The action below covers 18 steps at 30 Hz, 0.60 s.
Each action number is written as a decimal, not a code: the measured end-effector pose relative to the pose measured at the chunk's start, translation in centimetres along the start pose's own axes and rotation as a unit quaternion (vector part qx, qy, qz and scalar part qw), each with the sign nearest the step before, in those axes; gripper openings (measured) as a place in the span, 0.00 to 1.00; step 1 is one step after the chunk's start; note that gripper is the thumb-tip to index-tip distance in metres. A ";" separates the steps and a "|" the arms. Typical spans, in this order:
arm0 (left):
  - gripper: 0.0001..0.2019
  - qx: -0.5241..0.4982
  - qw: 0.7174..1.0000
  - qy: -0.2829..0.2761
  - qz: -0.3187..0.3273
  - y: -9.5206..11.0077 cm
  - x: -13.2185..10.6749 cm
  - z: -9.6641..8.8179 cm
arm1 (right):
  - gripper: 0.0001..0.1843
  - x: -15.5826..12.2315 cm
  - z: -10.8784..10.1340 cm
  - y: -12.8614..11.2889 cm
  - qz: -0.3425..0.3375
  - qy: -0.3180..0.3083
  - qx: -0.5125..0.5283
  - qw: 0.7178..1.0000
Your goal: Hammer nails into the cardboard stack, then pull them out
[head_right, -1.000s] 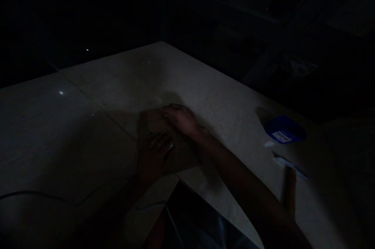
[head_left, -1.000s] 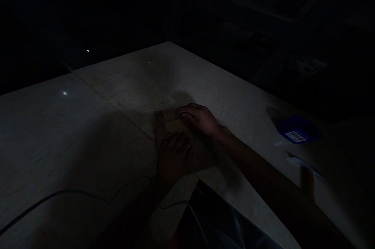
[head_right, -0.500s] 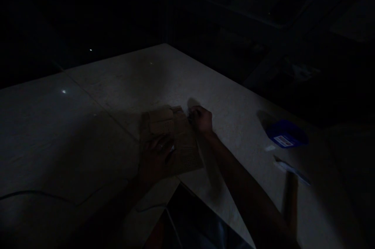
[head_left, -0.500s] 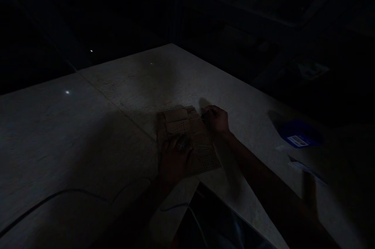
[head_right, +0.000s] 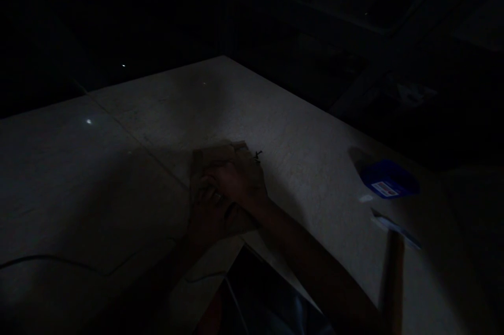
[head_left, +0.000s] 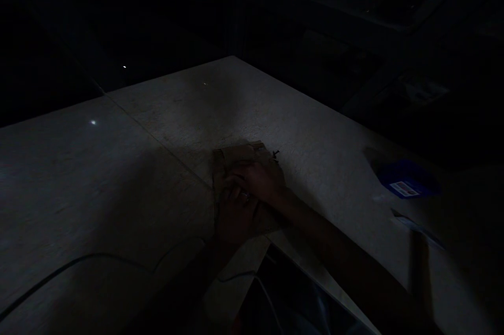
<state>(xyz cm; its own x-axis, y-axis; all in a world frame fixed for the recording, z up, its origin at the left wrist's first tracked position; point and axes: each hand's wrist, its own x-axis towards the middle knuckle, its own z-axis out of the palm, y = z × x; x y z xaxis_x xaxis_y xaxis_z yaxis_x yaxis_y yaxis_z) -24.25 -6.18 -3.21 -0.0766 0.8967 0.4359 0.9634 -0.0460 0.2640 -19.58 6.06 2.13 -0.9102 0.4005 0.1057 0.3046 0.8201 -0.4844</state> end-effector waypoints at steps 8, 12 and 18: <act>0.13 -0.011 1.000 -0.008 -0.006 0.1 0.2 -0.4 | 0.13 -1.1 -2.6 2.1 -0.028 0.116 0.035 0.992; 0.15 -0.022 1.000 0.000 0.001 0.0 0.1 -0.4 | 0.13 -2.0 -4.0 6.8 0.127 0.266 0.079 0.952; 0.15 -0.029 1.000 -0.002 -0.002 0.0 0.2 -0.6 | 0.13 -4.3 -2.8 11.2 0.227 0.307 0.097 0.919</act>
<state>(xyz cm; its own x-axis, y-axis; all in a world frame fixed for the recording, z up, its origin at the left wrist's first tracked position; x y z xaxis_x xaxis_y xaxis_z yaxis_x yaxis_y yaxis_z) -24.46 -6.22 -2.60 -0.0803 0.8984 0.4318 0.9467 -0.0670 0.3152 -11.47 14.68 -1.37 -0.3538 0.8871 0.2964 0.5042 0.4478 -0.7384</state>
